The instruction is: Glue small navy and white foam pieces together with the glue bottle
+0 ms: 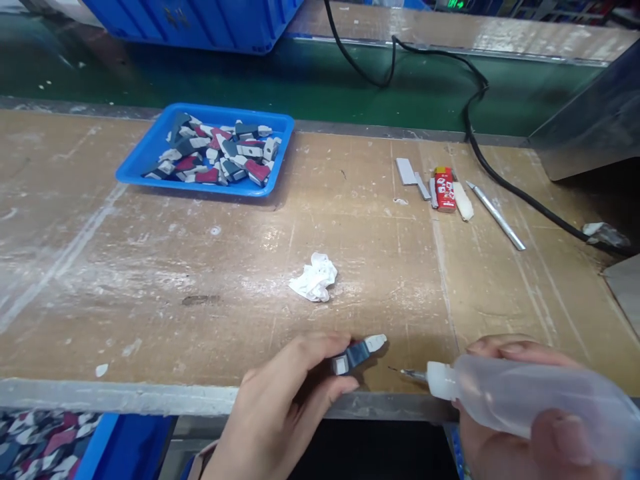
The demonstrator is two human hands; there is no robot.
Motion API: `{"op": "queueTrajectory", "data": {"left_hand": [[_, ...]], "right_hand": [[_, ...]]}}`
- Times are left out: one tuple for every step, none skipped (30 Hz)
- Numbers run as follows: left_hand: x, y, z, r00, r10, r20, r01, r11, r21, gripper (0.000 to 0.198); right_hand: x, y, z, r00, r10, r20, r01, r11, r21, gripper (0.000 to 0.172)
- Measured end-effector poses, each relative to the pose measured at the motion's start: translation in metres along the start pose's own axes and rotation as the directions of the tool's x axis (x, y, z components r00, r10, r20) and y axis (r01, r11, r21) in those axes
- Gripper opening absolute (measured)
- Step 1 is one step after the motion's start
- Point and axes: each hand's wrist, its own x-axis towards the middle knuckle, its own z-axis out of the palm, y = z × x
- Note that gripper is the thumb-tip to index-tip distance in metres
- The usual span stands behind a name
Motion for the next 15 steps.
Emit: {"op": "queueTrajectory", "data": {"left_hand": [[0.000, 0.002, 0.001, 1.000, 0.007, -0.013, -0.006, 1.000, 0.022, 0.024], [-0.001, 0.005, 0.002, 0.999, 0.026, -0.034, -0.024, 0.998, 0.058, 0.018], [-0.001, 0.008, 0.003, 0.997, 0.050, -0.061, -0.043, 0.994, 0.104, 0.017], [-0.001, 0.011, 0.005, 0.993, 0.076, -0.088, -0.062, 0.986, 0.152, 0.019], [-0.002, 0.014, 0.007, 0.988, 0.103, -0.118, -0.079, 0.978, 0.192, 0.021], [-0.003, 0.016, 0.010, 0.980, 0.130, -0.149, -0.095, 0.971, 0.221, 0.022], [-0.004, 0.017, 0.012, 0.972, 0.155, -0.179, -0.108, 0.964, 0.244, 0.023], [-0.005, 0.018, 0.015, 0.963, 0.177, -0.203, -0.120, 0.957, 0.264, 0.023], [-0.007, 0.018, 0.017, 0.954, 0.198, -0.223, -0.130, 0.950, 0.285, 0.023], [-0.009, 0.017, 0.019, 0.944, 0.219, -0.246, -0.136, 0.940, 0.314, 0.023], [-0.010, 0.016, 0.021, 0.934, 0.237, -0.267, -0.137, 0.928, 0.346, 0.023], [-0.011, 0.015, 0.022, 0.928, 0.252, -0.276, -0.137, 0.917, 0.375, 0.023], [-0.012, 0.013, 0.022, 0.922, 0.263, -0.284, -0.135, 0.907, 0.399, 0.023], [-0.013, 0.011, 0.022, 0.920, 0.270, -0.285, -0.136, 0.900, 0.414, 0.023], [-0.013, 0.010, 0.021, 0.920, 0.273, -0.283, -0.136, 0.897, 0.421, 0.022]], "right_hand": [[-0.001, 0.001, 0.000, 1.000, -0.009, 0.029, 0.009, 1.000, 0.004, 0.025], [-0.001, 0.002, -0.002, 0.997, -0.012, 0.072, 0.012, 1.000, 0.001, 0.023], [-0.002, 0.003, -0.003, 0.993, -0.016, 0.113, 0.017, 1.000, -0.004, 0.021], [-0.003, 0.003, -0.005, 0.988, -0.015, 0.153, 0.016, 1.000, -0.011, 0.020], [-0.003, 0.004, -0.007, 0.984, -0.016, 0.178, 0.019, 1.000, -0.016, 0.019], [-0.004, 0.004, -0.008, 0.982, -0.014, 0.187, 0.017, 1.000, -0.015, 0.018], [-0.005, 0.005, -0.009, 0.981, -0.012, 0.195, 0.014, 1.000, -0.010, 0.018], [-0.006, 0.005, -0.008, 0.978, -0.008, 0.208, 0.008, 1.000, -0.001, 0.019], [-0.007, 0.005, -0.006, 0.976, 0.001, 0.217, -0.002, 1.000, 0.006, 0.019], [-0.008, 0.006, -0.004, 0.977, 0.011, 0.214, -0.013, 1.000, 0.011, 0.020], [-0.010, 0.006, 0.000, 0.979, 0.018, 0.202, -0.021, 1.000, 0.014, 0.020], [-0.012, 0.006, 0.004, 0.982, 0.024, 0.188, -0.027, 1.000, 0.012, 0.020], [-0.014, 0.006, 0.008, 0.984, 0.021, 0.174, -0.023, 1.000, 0.005, 0.021], [-0.016, 0.006, 0.011, 0.986, 0.022, 0.164, -0.020, 1.000, -0.015, 0.022], [-0.018, 0.006, 0.015, 0.987, 0.023, 0.159, -0.017, 0.999, -0.041, 0.026]]}}
